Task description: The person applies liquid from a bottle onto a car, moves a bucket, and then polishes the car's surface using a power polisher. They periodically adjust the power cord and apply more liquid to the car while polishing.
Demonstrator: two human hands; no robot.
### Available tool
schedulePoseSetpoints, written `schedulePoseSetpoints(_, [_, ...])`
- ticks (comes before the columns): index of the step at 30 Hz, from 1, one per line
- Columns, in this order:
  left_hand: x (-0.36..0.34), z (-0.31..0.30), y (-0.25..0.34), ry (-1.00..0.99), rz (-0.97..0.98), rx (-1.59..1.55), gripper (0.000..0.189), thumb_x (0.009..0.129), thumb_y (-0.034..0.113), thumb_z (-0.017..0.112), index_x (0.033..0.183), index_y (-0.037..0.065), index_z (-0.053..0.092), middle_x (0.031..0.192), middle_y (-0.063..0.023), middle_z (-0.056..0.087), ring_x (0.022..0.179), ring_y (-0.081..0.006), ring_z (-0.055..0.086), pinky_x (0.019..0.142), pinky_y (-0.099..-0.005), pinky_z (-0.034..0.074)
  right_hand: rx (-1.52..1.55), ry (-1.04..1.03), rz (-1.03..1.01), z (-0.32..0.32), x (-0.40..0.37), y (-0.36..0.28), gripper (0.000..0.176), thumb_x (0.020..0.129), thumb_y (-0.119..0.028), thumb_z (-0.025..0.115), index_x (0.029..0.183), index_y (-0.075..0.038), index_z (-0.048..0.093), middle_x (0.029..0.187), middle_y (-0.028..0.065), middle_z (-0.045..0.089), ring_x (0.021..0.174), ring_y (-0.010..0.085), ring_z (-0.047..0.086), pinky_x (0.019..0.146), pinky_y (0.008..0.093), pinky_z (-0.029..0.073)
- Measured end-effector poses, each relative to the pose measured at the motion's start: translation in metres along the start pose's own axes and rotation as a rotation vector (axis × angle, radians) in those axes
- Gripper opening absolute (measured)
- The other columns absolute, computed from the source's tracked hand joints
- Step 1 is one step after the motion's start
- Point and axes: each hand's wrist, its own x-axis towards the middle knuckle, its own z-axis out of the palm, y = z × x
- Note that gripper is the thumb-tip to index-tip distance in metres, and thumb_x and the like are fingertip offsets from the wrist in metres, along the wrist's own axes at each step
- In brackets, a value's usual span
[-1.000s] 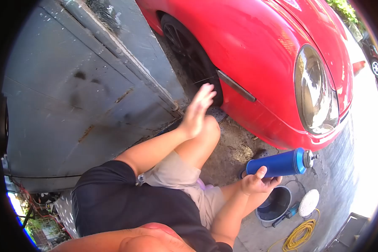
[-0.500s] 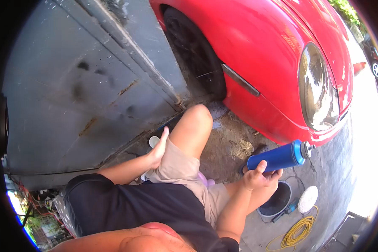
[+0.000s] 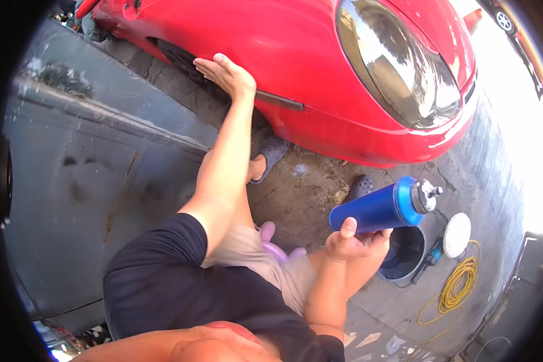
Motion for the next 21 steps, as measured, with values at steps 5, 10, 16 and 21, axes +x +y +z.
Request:
schedulePoseSetpoints(5, [-0.078,0.026,0.039,0.062,0.073,0.051,0.102,0.114,0.066,0.024,0.169,-0.015,-0.006,0.178,-0.0390,-0.010,0.168,-0.0492,-0.010,0.135,-0.0609,-0.005,0.019,0.045,0.067,0.000,0.010,-0.016,0.082,0.086,-0.047,0.090,0.136,0.006,0.052,0.123,0.0206,0.065,0.097,0.0297,0.071,0.079,0.0445,0.068])
schedulePoseSetpoints(10, [-0.152,0.060,0.079,0.104,-0.028,-0.014,0.101,0.115,0.061,0.032,0.169,-0.014,-0.009,0.176,-0.0405,-0.016,0.167,-0.0501,-0.013,0.135,-0.0611,-0.005,-0.043,0.084,-0.026,-0.010,0.009,-0.011,0.080,0.089,-0.047,0.087,0.135,0.007,0.052,0.123,0.0213,0.065,0.096,0.0270,0.069,0.082,0.0403,0.064])
schedulePoseSetpoints(16, [-0.286,0.028,0.169,-0.626,-0.121,-0.635,0.097,0.117,0.058,0.033,0.171,-0.006,-0.016,0.173,-0.0364,-0.033,0.164,-0.0475,-0.027,0.135,-0.0567,-0.009,0.000,0.100,-0.034,-0.006,0.005,-0.010,0.085,0.089,-0.046,0.087,0.142,0.009,0.049,0.127,0.0213,0.065,0.105,0.0274,0.068,0.090,0.0398,0.061])
schedulePoseSetpoints(21, [-0.206,-0.048,0.102,-0.687,-0.486,-0.968,0.077,0.119,0.050,0.041,0.173,-0.001,0.021,0.170,-0.0301,0.041,0.149,-0.0391,0.055,0.127,-0.0511,0.039,0.100,0.060,-0.044,-0.004,-0.006,-0.007,0.081,0.090,-0.037,0.089,0.145,0.006,0.049,0.132,0.0196,0.066,0.109,0.0279,0.068,0.095,0.0413,0.059])
